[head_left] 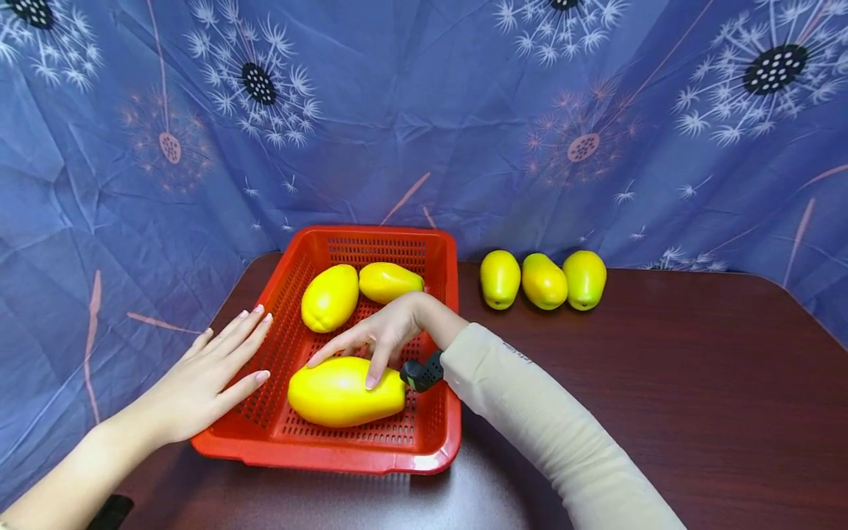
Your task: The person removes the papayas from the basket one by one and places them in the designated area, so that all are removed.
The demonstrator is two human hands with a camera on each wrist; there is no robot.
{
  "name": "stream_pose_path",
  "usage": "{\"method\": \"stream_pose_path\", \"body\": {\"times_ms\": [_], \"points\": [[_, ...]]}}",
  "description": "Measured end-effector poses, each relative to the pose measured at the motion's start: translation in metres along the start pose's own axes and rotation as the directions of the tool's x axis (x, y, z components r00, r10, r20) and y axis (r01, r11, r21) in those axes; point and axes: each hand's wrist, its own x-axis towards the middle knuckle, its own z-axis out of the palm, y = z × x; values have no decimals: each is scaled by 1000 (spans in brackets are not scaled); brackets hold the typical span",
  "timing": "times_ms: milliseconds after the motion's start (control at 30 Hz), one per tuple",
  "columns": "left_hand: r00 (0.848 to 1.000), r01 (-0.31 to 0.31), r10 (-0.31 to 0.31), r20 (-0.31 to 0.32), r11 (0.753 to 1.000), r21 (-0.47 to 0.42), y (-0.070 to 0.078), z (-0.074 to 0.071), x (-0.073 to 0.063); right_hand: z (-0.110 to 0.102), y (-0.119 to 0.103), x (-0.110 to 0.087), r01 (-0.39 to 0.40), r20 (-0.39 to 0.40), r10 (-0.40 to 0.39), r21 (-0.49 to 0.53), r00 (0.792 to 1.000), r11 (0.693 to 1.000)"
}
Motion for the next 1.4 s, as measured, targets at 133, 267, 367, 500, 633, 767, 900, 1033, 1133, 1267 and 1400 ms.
{"method": "stream_pose_path", "body": {"times_ms": [133,267,367,500,633,767,900,1033,1133,1267,1400], "points": [[1000,-10,10,-7,1000,-7,0,1,0,4,-1,2,-110,-33,111,51,993,993],[1000,-4,4,-5,1000,-14,0,2,-1,9,-2,3,-166,-49,171,92,984,982],[1000,-10,10,-12,1000,-10,0,2,-1,9,-3,4,-156,-48,160,88,986,984],[999,-25,25,-28,1000,1,-2,2,0,8,-5,5,-141,-37,145,100,989,985],[999,-22,22,-25,1000,-1,-2,1,0,9,-5,6,-134,-28,138,121,990,984],[1000,-10,10,-12,1000,5,1,0,1,11,-6,7,-131,-42,137,119,990,984],[1000,-9,9,-6,1000,6,1,0,0,13,-8,10,-136,-39,140,75,989,988],[1000,-15,15,-10,1000,8,0,0,0,16,-11,15,-114,-62,115,15,991,993],[1000,-13,14,-11,1000,7,1,1,0,18,-12,18,-101,-86,99,-22,991,995],[1000,-7,7,-7,1000,-5,1,2,-1,20,-13,23,-105,-89,102,-29,991,994],[1000,1,-1,-3,1000,-5,2,0,0,19,-14,22,-110,-89,110,6,990,994]]}}
